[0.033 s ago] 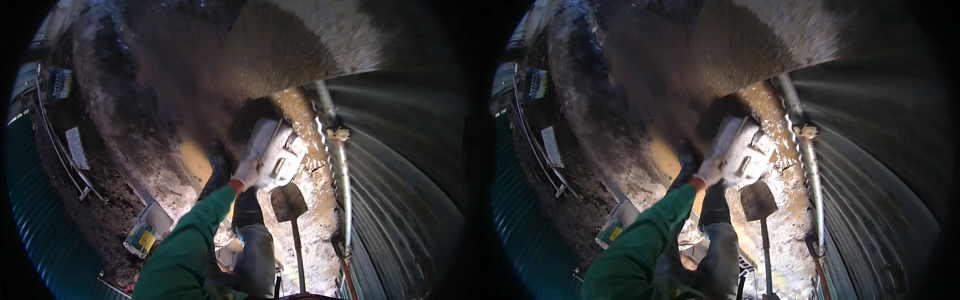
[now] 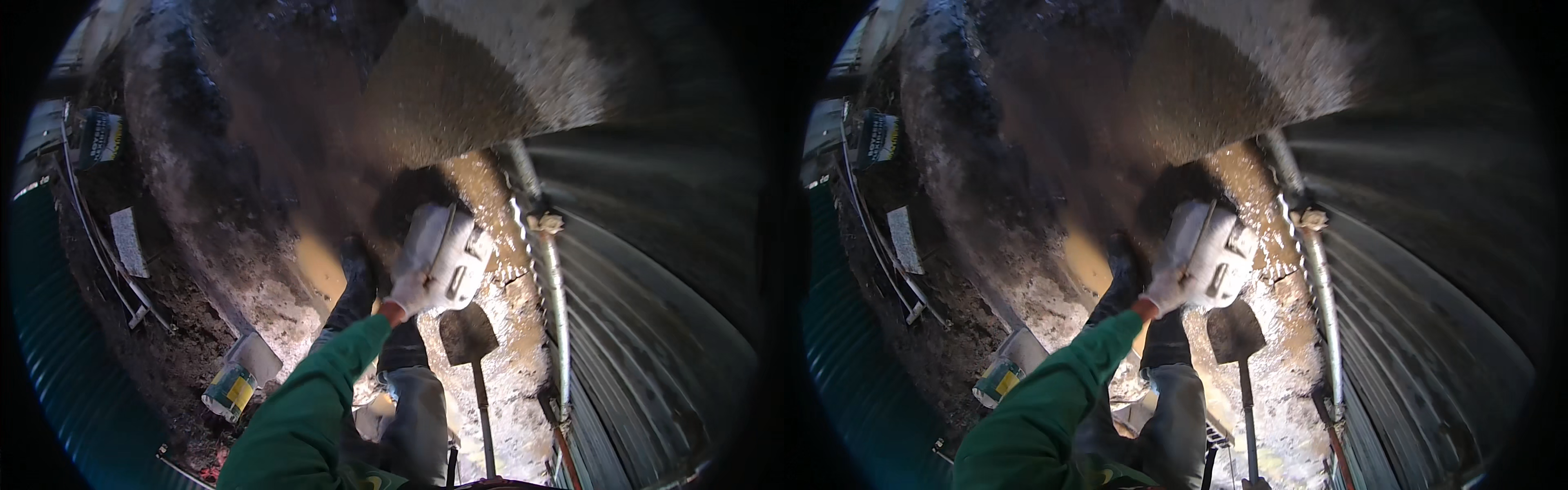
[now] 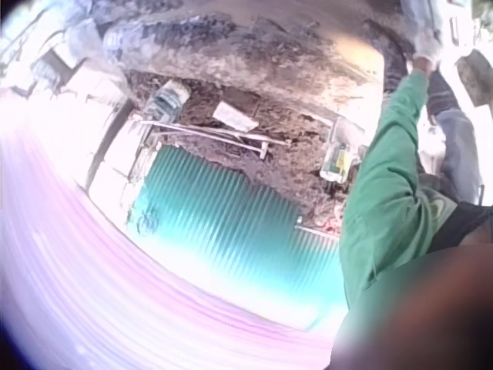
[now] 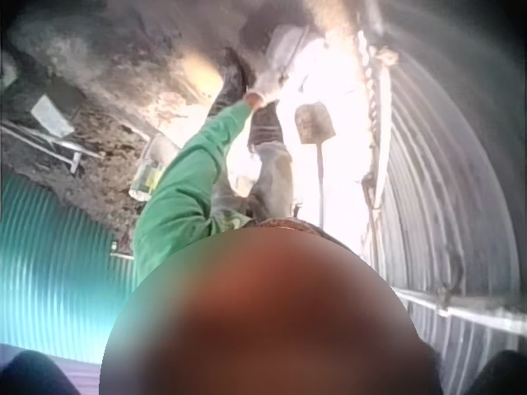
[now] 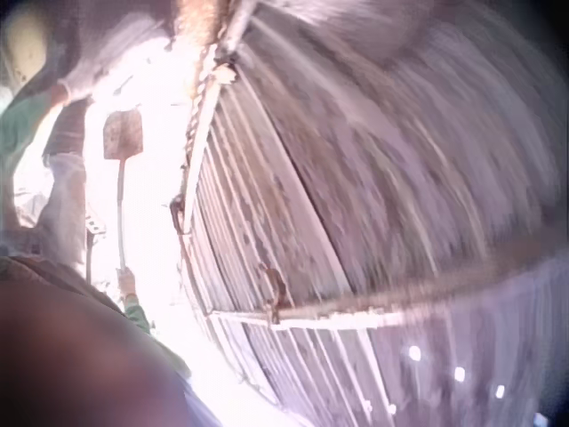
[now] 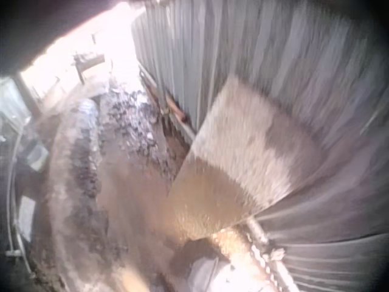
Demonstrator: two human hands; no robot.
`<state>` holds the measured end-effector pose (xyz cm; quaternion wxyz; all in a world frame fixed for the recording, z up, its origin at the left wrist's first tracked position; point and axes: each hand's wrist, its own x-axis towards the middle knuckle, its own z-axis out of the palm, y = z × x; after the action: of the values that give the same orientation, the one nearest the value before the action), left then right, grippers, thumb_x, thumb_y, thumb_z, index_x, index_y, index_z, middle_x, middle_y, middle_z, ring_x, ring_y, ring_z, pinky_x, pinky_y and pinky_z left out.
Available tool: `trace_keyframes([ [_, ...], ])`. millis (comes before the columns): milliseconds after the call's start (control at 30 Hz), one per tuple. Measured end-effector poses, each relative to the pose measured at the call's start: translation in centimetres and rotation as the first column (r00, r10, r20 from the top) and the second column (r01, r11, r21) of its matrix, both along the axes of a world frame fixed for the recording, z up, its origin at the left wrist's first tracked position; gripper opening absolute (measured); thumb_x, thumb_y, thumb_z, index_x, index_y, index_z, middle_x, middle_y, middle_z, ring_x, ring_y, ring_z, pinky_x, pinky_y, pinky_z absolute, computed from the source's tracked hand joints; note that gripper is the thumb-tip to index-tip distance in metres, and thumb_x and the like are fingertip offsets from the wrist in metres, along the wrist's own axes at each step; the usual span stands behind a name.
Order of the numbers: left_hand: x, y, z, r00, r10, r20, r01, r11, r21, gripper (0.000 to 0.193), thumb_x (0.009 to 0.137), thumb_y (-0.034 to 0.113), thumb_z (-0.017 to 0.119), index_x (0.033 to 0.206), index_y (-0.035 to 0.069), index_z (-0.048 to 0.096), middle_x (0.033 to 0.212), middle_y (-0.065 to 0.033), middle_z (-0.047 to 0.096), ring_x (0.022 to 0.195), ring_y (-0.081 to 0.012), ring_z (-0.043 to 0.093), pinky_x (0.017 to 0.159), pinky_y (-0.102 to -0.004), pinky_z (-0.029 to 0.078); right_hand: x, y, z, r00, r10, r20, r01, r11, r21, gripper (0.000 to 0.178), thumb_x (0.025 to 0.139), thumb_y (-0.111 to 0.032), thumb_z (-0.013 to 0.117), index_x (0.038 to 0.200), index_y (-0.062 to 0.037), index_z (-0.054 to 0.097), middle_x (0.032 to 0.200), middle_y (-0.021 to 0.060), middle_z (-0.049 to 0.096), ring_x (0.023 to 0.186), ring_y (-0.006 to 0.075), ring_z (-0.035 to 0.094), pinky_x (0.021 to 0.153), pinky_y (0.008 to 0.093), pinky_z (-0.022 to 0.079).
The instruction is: The person uses a shovel to break up and level a muddy patch of ground under a corrugated metal shelter. They repeatedly dig, scrape, and smooth the surface, occasionally picking up debris by hand and placing it into a wheelbarrow.
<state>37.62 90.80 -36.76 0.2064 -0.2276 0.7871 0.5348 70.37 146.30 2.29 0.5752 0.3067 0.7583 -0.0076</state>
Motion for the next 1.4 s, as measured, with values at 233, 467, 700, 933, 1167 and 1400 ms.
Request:
trace_keyframes([
  [233,1.7,-1.4,17.1,0.567,0.596,0.568,-0.821,0.353,0.449,0.019,0.106,0.023,0.059,0.112,0.006,0.052,0.086,-0.0042,0.056,0.071,-0.0174,0.063,0.066,-0.0323,0.058,2.9,4.8,-7.9,0.977,0.214,0.009,-0.207,0.956,-0.209,0.043,0.099,-0.043,0.060,0.107,-0.0021,0.070,0.090,0.0224,0.072,0.081,0.0402,0.070,0.069,0.0510,0.057],
  [467,3.9,-14.2,29.7,0.512,0.808,0.292,-0.842,0.405,0.355,0.024,0.103,0.028,0.061,0.105,0.005,0.054,0.083,-0.0057,0.055,0.072,-0.0156,0.061,0.063,-0.0333,0.060,-6.5,0.5,-8.1,0.592,0.799,-0.109,-0.789,0.547,-0.278,0.047,0.104,-0.046,0.049,0.101,-0.0079,0.077,0.093,0.0203,0.075,0.089,0.0411,0.072,0.076,0.0551,0.058],
  [700,15.0,-36.6,36.9,0.372,0.927,0.059,-0.926,0.365,0.101,0.028,0.104,0.033,0.060,0.105,0.006,0.064,0.075,-0.0007,0.058,0.059,-0.0107,0.057,0.052,-0.0309,0.054,-21.4,-15.7,-5.5,0.740,0.656,-0.150,-0.673,0.721,-0.168,0.046,0.101,-0.047,0.053,0.105,-0.0069,0.075,0.095,0.0214,0.075,0.091,0.0413,0.072,0.079,0.0543,0.058],
  [933,18.5,-52.2,41.0,0.060,0.993,-0.098,-0.976,0.079,0.202,0.028,0.104,0.033,0.061,0.101,0.005,0.061,0.070,-0.0012,0.053,0.052,-0.0132,0.053,0.049,-0.0305,0.050,-34.6,-33.9,-0.9,0.698,0.686,-0.207,-0.715,0.683,-0.150,0.048,0.098,-0.049,0.057,0.110,-0.0059,0.074,0.097,0.0226,0.075,0.094,0.0414,0.072,0.082,0.0534,0.057],
  [1167,16.1,-67.5,39.1,-0.200,0.979,-0.031,-0.940,-0.183,0.288,0.024,0.105,0.027,0.060,0.101,0.003,0.059,0.074,-0.0065,0.053,0.053,-0.0196,0.052,0.049,-0.0379,0.049,-48.0,-49.2,-0.4,0.552,0.822,-0.137,-0.831,0.531,-0.164,0.051,0.095,-0.051,0.061,0.114,-0.0050,0.072,0.100,0.0237,0.075,0.097,0.0416,0.072,0.084,0.0526,0.057],
  [1400,17.9,-80.7,38.9,-0.410,0.911,0.038,-0.819,-0.386,0.425,0.019,0.102,0.024,0.062,0.094,0.007,0.061,0.071,-0.0059,0.060,0.060,-0.0223,0.061,0.056,-0.0388,0.056,-61.6,-64.1,1.0,0.434,0.896,-0.089,-0.894,0.416,-0.167,0.056,0.091,-0.053,0.065,0.118,-0.0040,0.071,0.102,0.0249,0.075,0.100,0.0418,0.072,0.087,0.0517,0.057],
])
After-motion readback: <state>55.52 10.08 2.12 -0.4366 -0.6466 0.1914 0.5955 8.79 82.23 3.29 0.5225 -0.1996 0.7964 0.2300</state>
